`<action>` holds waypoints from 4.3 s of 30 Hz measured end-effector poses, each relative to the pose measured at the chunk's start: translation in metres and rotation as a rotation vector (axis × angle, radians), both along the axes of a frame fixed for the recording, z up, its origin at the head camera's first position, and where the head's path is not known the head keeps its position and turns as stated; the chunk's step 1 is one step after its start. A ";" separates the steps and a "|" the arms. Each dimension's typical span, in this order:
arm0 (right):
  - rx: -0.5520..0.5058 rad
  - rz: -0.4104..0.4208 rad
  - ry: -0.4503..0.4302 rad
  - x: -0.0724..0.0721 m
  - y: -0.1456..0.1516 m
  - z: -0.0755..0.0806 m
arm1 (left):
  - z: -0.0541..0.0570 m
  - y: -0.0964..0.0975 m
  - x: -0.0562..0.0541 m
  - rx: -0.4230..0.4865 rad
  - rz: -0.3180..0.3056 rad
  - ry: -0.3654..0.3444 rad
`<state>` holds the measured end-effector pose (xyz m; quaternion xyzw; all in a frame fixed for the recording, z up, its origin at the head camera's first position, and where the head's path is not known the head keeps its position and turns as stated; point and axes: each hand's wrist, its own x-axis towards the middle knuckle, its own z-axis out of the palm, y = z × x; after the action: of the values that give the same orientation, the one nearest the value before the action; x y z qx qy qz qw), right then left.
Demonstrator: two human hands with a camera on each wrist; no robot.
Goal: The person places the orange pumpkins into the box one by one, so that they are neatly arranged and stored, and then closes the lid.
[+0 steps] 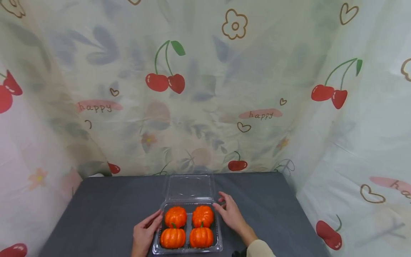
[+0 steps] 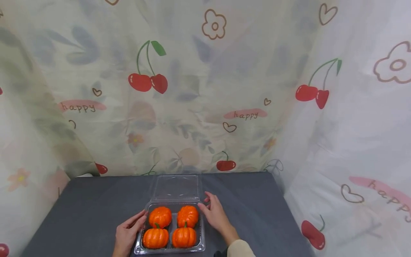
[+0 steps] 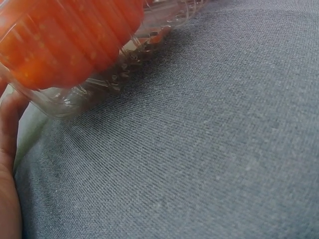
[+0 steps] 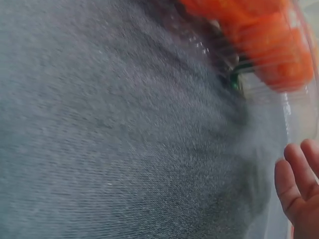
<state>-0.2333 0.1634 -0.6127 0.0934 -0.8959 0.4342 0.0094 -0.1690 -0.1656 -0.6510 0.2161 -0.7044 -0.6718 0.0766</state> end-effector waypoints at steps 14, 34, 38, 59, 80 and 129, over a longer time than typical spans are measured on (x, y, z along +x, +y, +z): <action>-0.031 0.041 -0.165 -0.013 0.005 -0.008 | -0.001 -0.001 0.000 0.020 0.006 0.002; -0.124 0.126 -0.224 -0.015 0.002 -0.001 | 0.001 0.000 0.001 0.004 0.000 0.004; -0.151 0.137 -0.215 -0.015 0.001 -0.001 | 0.001 0.000 0.001 0.001 0.002 0.000; -0.357 0.098 -0.152 -0.016 -0.005 -0.004 | -0.002 -0.001 0.003 0.021 0.020 0.062; -0.377 0.059 -0.170 -0.019 -0.008 0.000 | 0.000 -0.001 0.002 0.023 0.014 0.000; -0.431 0.086 -0.263 0.020 -0.001 -0.001 | 0.005 -0.010 0.009 0.062 -0.052 0.055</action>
<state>-0.2137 0.1620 -0.6138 0.0700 -0.7714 0.6235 -0.1062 -0.1596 -0.1759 -0.6461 0.1816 -0.6863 -0.7006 0.0716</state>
